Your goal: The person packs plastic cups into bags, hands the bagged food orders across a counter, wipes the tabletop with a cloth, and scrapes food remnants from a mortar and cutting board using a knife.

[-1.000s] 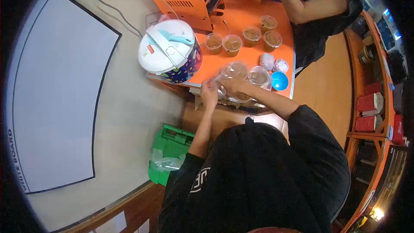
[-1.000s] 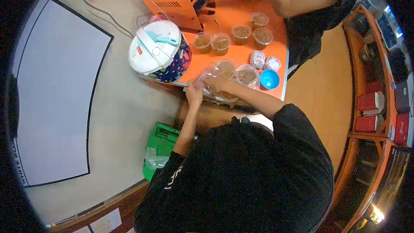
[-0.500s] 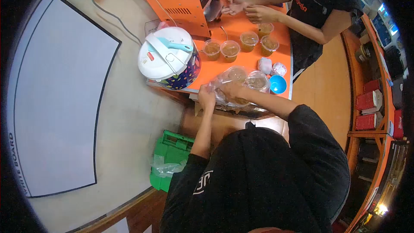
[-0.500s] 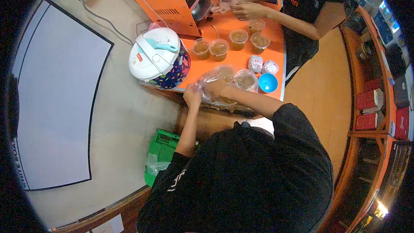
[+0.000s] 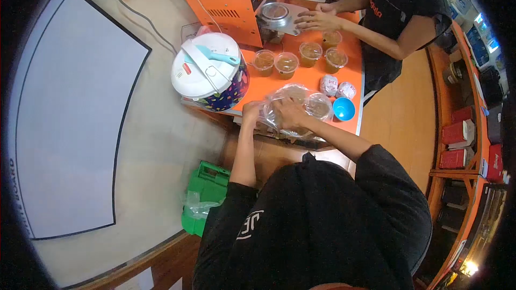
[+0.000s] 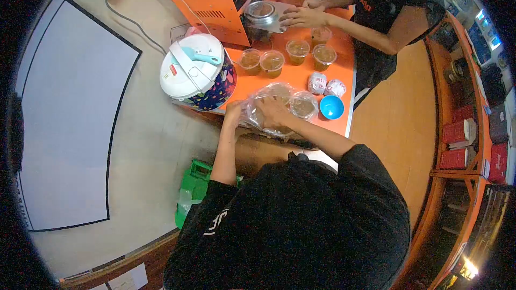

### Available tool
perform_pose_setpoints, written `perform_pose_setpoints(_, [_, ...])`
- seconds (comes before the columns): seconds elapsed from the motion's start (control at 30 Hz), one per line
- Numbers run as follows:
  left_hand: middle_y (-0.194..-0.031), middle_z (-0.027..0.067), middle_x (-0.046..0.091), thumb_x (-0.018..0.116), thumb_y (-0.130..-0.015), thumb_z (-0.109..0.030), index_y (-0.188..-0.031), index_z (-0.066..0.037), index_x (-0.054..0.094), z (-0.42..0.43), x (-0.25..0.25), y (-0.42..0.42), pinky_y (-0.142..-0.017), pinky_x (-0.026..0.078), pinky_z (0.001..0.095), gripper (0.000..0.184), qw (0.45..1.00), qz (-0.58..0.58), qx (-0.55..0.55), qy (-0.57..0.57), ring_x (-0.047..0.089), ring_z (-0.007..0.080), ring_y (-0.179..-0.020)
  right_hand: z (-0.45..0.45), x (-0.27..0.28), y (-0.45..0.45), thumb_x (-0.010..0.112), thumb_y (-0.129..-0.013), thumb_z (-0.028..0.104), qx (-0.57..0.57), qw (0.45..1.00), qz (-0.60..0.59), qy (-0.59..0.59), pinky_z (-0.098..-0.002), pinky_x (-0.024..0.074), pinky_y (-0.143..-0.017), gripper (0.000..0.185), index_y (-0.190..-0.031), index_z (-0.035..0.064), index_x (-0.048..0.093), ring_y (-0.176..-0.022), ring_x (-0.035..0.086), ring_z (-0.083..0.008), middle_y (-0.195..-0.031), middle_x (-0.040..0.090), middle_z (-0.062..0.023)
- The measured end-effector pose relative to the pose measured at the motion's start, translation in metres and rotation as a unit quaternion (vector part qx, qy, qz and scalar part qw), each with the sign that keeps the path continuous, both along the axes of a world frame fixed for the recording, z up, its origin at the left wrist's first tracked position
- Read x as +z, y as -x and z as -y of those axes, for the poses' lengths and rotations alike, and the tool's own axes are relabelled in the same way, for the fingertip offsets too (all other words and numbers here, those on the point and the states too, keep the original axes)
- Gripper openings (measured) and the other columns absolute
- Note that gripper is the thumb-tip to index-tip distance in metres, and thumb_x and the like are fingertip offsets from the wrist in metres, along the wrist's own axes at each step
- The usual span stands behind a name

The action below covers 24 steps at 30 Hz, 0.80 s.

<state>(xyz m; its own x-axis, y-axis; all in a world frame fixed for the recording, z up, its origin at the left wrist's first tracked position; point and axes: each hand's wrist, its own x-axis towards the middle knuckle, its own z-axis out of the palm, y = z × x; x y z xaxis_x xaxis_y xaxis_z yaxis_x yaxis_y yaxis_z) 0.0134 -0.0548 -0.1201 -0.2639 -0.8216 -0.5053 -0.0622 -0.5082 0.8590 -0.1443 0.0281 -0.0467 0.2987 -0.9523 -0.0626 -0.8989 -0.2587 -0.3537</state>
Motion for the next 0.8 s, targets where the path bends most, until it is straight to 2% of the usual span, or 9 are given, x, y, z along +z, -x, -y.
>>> perform_pose_setpoints(0.07, [-0.069,0.0044,0.060,0.062,-0.071,-0.010,-0.077,0.000,0.062,-0.002,-0.002,0.000,-0.049,0.043,0.0231,0.012,0.996,-0.074,0.029,0.032,0.056,0.0117,-0.058,0.006,0.004,-0.004,0.071,-0.052,0.026,0.000,1.000,-0.009,-0.019,-0.0462,0.0346,-0.089,0.088,-0.128,0.0119,0.028,-0.113,0.037,-0.0364,-0.117,0.041,-0.0218])
perform_pose_setpoints(0.2, [-0.069,0.0069,0.061,0.062,-0.071,-0.012,-0.076,-0.001,0.062,0.006,-0.017,0.001,-0.052,0.044,0.0263,0.012,0.997,-0.027,0.036,0.065,0.058,0.0147,-0.059,0.006,0.013,-0.002,0.068,-0.052,0.022,0.024,0.999,-0.018,-0.027,-0.0426,0.0349,-0.089,0.075,-0.120,0.0108,0.037,-0.106,0.043,-0.0349,-0.113,0.046,-0.0189])
perform_pose_setpoints(0.27, [-0.070,0.0065,0.061,0.064,-0.071,-0.019,-0.079,-0.001,0.060,0.015,-0.027,0.005,-0.041,0.039,0.0235,0.020,0.955,0.217,-0.003,0.202,0.055,0.0104,-0.050,0.005,0.000,0.005,0.068,-0.052,0.021,0.042,0.999,0.003,0.033,-0.0426,0.0351,-0.089,0.074,-0.119,0.0119,0.038,-0.105,0.043,-0.0348,-0.112,0.046,-0.0183])
perform_pose_setpoints(0.4, [-0.069,0.0077,0.061,0.064,-0.068,-0.022,-0.079,-0.001,0.061,-0.006,0.037,0.028,-0.053,0.042,0.0283,0.024,0.883,0.350,0.036,0.311,0.056,0.0144,-0.059,-0.001,0.012,0.008,0.069,-0.050,0.021,0.047,0.991,-0.006,0.128,-0.0429,0.0361,-0.089,0.072,-0.115,0.0136,0.041,-0.103,0.044,-0.0335,-0.112,0.045,-0.0160])
perform_pose_setpoints(0.43, [-0.069,0.0077,0.061,0.064,-0.068,-0.022,-0.079,-0.001,0.061,-0.002,0.037,0.030,-0.053,0.042,0.0283,0.024,0.883,0.349,0.037,0.311,0.056,0.0144,-0.059,0.000,0.011,0.010,0.069,-0.050,0.021,0.047,0.990,-0.007,0.129,-0.0429,0.0361,-0.089,0.072,-0.115,0.0136,0.041,-0.103,0.044,-0.0335,-0.112,0.045,-0.0160])
perform_pose_setpoints(0.5, [-0.073,0.0084,0.062,0.063,-0.067,-0.019,-0.081,0.000,0.061,0.010,0.037,0.033,-0.059,0.044,0.0307,0.024,0.926,0.193,0.026,0.325,0.057,0.0171,-0.065,0.000,0.006,0.013,0.071,-0.049,0.024,0.079,0.985,0.038,0.150,-0.0426,0.0394,-0.086,0.074,-0.116,0.0139,0.040,-0.105,0.043,-0.0334,-0.114,0.042,-0.0144])
perform_pose_setpoints(0.63, [-0.077,0.0079,0.061,0.063,-0.067,-0.014,-0.085,-0.001,0.059,0.038,-0.004,0.024,-0.058,0.045,0.0283,0.023,0.909,0.300,-0.039,0.287,0.056,0.0148,-0.064,-0.003,0.013,0.016,0.071,-0.049,0.025,0.084,0.987,0.059,0.126,-0.0417,0.0436,-0.080,0.075,-0.116,0.0125,0.039,-0.105,0.043,-0.0328,-0.114,0.040,-0.0131])
perform_pose_setpoints(0.73, [-0.076,0.0068,0.061,0.063,-0.066,-0.008,-0.087,-0.001,0.059,0.038,-0.010,0.018,-0.057,0.044,0.0247,0.022,0.929,0.216,-0.069,0.293,0.055,0.0125,-0.063,0.000,0.010,0.019,0.071,-0.049,0.029,0.048,0.987,0.049,0.142,-0.0410,0.0454,-0.076,0.076,-0.116,0.0114,0.040,-0.104,0.044,-0.0310,-0.112,0.041,-0.0133])
perform_pose_setpoints(0.8, [-0.073,0.0053,0.060,0.058,-0.066,-0.001,-0.089,-0.001,0.058,0.031,0.001,0.009,-0.056,0.043,0.0222,0.023,0.951,0.123,-0.153,0.237,0.054,0.0101,-0.062,0.005,0.006,0.021,0.071,-0.048,0.033,-0.075,0.986,0.102,0.113,-0.0418,0.0449,-0.076,0.077,-0.116,0.0131,0.040,-0.104,0.044,-0.0303,-0.111,0.042,-0.0137])
